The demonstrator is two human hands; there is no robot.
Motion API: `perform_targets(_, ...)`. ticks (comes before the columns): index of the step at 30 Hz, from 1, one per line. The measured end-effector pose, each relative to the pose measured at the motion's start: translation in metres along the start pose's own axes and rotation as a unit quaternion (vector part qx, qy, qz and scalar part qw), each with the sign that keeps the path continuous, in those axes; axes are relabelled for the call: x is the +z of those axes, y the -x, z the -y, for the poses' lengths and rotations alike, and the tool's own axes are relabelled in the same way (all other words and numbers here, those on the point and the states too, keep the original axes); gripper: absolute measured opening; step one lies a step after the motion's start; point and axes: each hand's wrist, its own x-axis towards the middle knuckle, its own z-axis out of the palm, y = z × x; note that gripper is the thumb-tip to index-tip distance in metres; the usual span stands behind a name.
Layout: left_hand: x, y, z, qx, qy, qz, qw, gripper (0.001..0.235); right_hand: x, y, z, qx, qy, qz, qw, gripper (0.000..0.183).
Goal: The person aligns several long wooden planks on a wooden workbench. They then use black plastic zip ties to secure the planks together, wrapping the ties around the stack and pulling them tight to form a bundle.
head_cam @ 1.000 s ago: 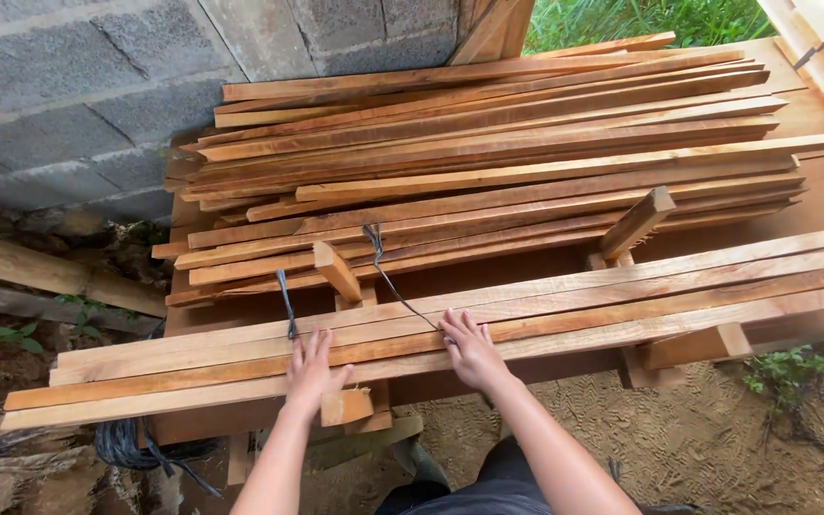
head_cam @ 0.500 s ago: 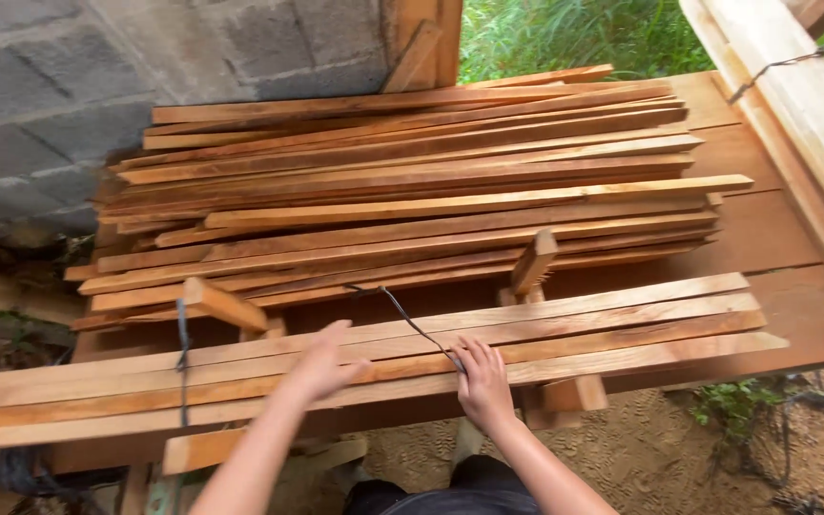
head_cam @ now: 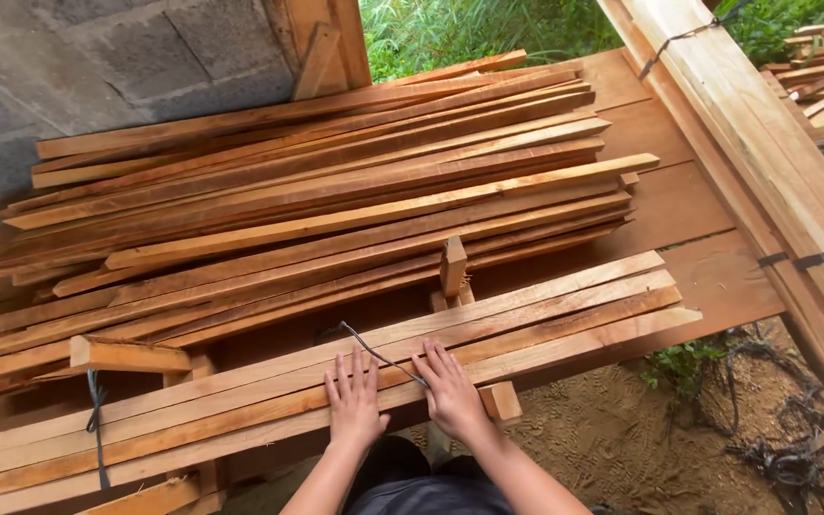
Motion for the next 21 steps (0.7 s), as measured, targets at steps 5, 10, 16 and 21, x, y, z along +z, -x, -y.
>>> perform_targets(5, -0.012, 0.001, -0.002, -0.003, -0.008, 0.005, 1.0, 0.129, -0.001, -0.004, -0.007, 0.02, -0.042, -0.003, 0.999, 0.054)
perform_targets(10, -0.002, -0.001, 0.011, 0.017, -0.053, -0.053, 0.997, 0.129, -0.007, -0.006, 0.002, 0.026, -0.045, 0.006, 0.999, 0.056)
perform_targets(16, -0.006, -0.002, 0.029, 0.058, 0.003, -0.071, 0.996, 0.127, 0.007, -0.009, 0.002, 0.066, -0.056, -0.006, 0.996, 0.053)
perform_targets(21, 0.006, -0.001, 0.034, 0.08, -0.01, -0.104, 0.991, 0.124, 0.017, -0.006, 0.004, 0.086, -0.103, -0.056, 0.989, 0.053)
